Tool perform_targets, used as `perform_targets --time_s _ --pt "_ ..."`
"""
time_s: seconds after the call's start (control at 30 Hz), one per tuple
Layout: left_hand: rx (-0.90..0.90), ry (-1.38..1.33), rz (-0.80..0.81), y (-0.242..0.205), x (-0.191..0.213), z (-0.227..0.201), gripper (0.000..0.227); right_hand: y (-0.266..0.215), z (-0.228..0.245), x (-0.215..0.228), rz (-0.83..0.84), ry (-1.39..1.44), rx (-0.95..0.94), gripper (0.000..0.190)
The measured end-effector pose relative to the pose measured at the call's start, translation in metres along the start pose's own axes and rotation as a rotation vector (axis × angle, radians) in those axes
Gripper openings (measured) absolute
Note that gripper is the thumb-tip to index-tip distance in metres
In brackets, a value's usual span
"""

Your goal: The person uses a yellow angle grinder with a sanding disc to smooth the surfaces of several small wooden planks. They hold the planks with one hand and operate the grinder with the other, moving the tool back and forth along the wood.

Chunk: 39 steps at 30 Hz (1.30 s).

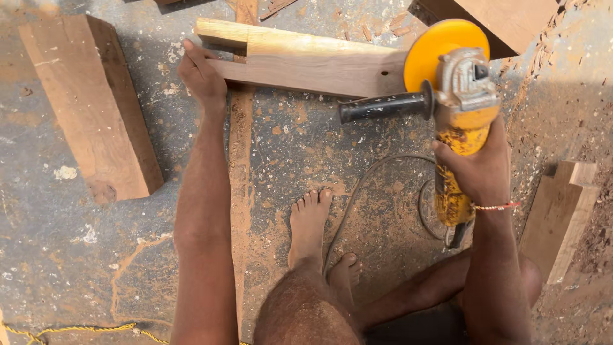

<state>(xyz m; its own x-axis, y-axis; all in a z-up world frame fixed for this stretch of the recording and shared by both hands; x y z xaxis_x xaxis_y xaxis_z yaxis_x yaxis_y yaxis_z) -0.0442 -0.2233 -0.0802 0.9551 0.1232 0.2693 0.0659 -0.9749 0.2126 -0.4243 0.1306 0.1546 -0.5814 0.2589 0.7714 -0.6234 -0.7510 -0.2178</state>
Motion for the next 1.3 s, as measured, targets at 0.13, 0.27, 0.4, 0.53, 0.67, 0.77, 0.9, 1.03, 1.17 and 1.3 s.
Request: perform_targets --time_s 0.13,0.27,0.4,0.53,0.67,0.77,0.9,1.03,1.17,1.3 --pt "0.062 0.196 0.165 0.005 0.0 -0.001 0.075 -0.018 -0.007 0.023 -0.043 -0.006 0.015 0.061" --pt "0.03 0.271 0.331 0.016 0.005 -0.021 0.079 -0.031 -0.021 0.031 -0.042 0.153 -0.043 0.064" --pt "0.249 0.462 0.599 0.027 0.004 -0.009 0.08 -0.035 -0.018 0.036 -0.055 0.177 -0.019 0.061" --pt "0.212 0.622 0.765 0.035 -0.017 -0.01 0.073 -0.036 -0.008 0.033 -0.042 0.235 0.01 0.06" --pt "0.242 0.615 0.733 0.033 -0.026 -0.014 0.069 -0.032 0.0 0.015 0.023 0.238 0.001 0.065" --pt "0.346 0.619 0.705 0.018 -0.011 -0.01 0.066 -0.033 0.009 -0.008 0.099 0.237 0.014 0.067" --pt "-0.032 0.309 0.297 -0.008 0.029 -0.057 0.037 -0.032 0.022 -0.048 0.203 0.232 0.022 0.072" --pt "0.109 0.077 -0.05 -0.083 0.089 -0.06 0.028 -0.033 0.029 -0.075 0.294 -0.017 0.017 0.073" --pt "0.222 0.096 -0.014 -0.148 0.109 -0.053 0.034 -0.03 0.043 -0.089 0.334 0.021 0.071 0.076" --pt "0.521 -0.29 0.066 -0.11 0.081 -0.002 0.055 -0.024 0.047 -0.083 0.299 -0.044 0.059 0.074"
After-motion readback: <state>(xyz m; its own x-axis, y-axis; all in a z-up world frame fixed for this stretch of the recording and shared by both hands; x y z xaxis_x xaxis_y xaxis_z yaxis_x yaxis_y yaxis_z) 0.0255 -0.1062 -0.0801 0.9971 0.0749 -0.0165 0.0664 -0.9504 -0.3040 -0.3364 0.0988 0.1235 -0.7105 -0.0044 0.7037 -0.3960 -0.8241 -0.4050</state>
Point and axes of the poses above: each hand's wrist, its own y-axis towards the middle knuckle, its own x-axis out of the back of the hand, z = x × y, the point moved 9 cm from there along y, towards the middle knuckle, and after that the axes turned 1 degree about x, right-handed, at the moved point
